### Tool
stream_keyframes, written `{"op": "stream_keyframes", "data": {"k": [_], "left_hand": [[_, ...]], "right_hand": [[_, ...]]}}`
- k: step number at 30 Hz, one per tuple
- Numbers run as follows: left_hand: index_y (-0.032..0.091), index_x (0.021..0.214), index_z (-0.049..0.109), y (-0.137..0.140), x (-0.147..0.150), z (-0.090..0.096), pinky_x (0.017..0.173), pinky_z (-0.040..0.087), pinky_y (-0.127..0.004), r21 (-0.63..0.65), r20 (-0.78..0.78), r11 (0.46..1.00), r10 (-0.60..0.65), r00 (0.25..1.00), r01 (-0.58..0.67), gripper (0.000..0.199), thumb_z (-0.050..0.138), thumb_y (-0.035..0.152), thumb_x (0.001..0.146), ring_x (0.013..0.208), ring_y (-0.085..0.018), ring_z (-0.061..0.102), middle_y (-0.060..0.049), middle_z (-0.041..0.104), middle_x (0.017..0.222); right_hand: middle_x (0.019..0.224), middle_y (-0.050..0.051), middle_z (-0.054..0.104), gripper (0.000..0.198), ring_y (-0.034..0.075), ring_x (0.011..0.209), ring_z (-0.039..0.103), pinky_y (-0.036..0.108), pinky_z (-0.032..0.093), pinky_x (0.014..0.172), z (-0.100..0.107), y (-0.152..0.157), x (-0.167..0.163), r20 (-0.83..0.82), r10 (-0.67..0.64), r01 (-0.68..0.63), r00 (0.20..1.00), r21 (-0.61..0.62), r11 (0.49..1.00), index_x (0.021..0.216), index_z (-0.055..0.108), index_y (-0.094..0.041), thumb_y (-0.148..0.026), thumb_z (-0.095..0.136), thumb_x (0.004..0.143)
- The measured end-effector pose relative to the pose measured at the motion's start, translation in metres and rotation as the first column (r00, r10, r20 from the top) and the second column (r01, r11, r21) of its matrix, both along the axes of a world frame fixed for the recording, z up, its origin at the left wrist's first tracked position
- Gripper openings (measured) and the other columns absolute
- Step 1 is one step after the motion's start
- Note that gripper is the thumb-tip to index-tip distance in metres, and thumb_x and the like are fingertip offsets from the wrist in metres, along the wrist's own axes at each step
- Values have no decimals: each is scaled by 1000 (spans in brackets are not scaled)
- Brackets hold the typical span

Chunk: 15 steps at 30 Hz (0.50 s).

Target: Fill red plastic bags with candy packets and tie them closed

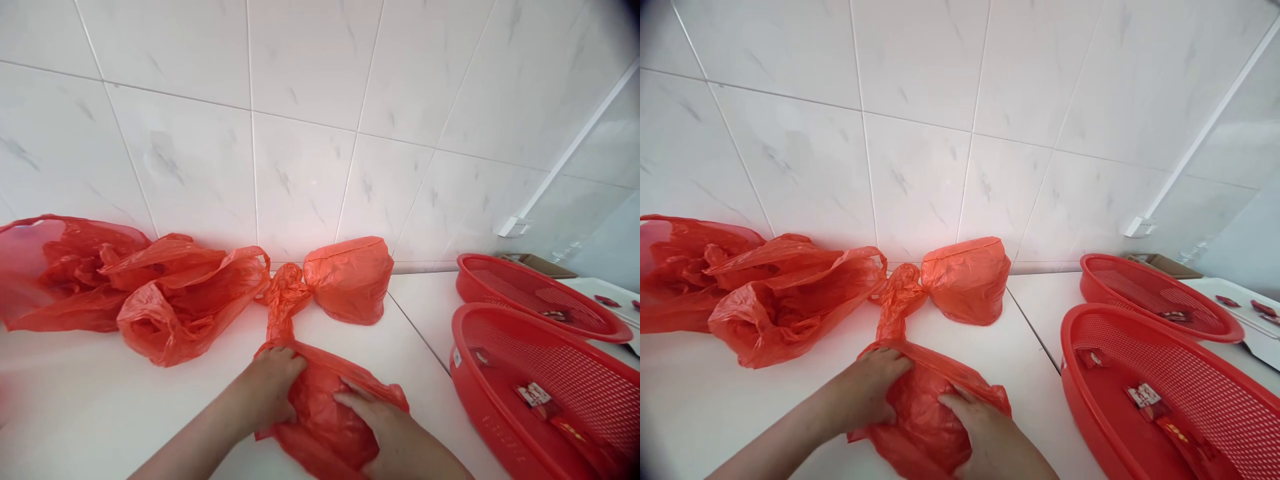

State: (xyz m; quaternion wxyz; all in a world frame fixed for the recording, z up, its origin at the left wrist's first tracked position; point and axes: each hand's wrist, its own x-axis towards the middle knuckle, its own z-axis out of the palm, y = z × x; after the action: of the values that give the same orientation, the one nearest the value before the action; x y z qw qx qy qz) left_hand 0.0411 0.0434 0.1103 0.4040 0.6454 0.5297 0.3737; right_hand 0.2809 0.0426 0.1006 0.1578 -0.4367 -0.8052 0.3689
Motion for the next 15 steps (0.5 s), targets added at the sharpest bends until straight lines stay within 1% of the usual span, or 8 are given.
{"op": "stream_keyframes", "data": {"k": [1,3,4,6,8,10,13,15], "left_hand": [[25,62,67,1,-7,3,82,42,-45,4,-43,1000,-18,999,18,35,69,3,36,87,-35,55,-5,62,76],[27,72,72,-1,-15,10,66,45,-36,19,-107,997,-68,992,70,39,69,4,40,78,-30,57,-5,65,79],[27,78,73,-3,-16,14,61,44,-33,33,-135,994,-99,986,104,42,70,5,43,76,-29,58,-5,66,83],[29,87,73,-6,-13,22,59,42,-32,77,-191,985,-136,972,154,40,72,11,51,75,-28,59,-4,68,87],[28,88,72,-7,-8,29,61,42,-32,137,-241,979,-116,964,153,27,70,18,63,73,-26,59,-4,68,85],[27,86,71,-4,-6,33,68,42,-34,219,-256,969,-54,965,113,16,63,21,73,77,-26,59,-5,68,86],[26,82,71,4,-7,26,86,39,-38,288,-186,957,21,982,34,13,65,22,71,100,-29,54,-7,65,107],[25,79,71,11,-10,13,90,39,-37,250,-117,968,55,992,-24,12,69,23,67,104,-29,54,-6,64,111]], "right_hand": [[135,1,54,71,25,124,50,39,37,105,2,2,4,13,13,-12,1000,-45,999,123,59,-35,-13,64,56],[136,2,53,66,25,124,49,40,39,103,4,7,10,-26,-46,42,999,-135,990,123,59,-34,-13,61,60],[134,3,54,61,25,122,51,40,41,101,4,9,12,-70,-90,77,993,-169,983,121,61,-31,-14,60,62],[128,5,59,49,24,117,54,38,42,100,4,13,15,-183,-172,135,968,-200,970,118,62,-27,-20,59,70],[119,6,63,37,21,110,58,37,43,98,0,18,16,-296,-239,190,925,-186,964,116,61,-25,-30,54,80],[107,5,66,33,20,98,62,35,46,91,-7,23,15,-343,-295,248,892,-174,953,113,61,-23,-37,49,85],[90,2,67,27,19,80,62,33,49,78,-17,30,11,-316,-330,295,890,-153,943,101,64,-20,-35,52,83],[87,3,67,23,19,80,62,32,49,76,-18,32,7,-321,-345,315,882,-142,938,97,65,-19,-32,52,82]]}}
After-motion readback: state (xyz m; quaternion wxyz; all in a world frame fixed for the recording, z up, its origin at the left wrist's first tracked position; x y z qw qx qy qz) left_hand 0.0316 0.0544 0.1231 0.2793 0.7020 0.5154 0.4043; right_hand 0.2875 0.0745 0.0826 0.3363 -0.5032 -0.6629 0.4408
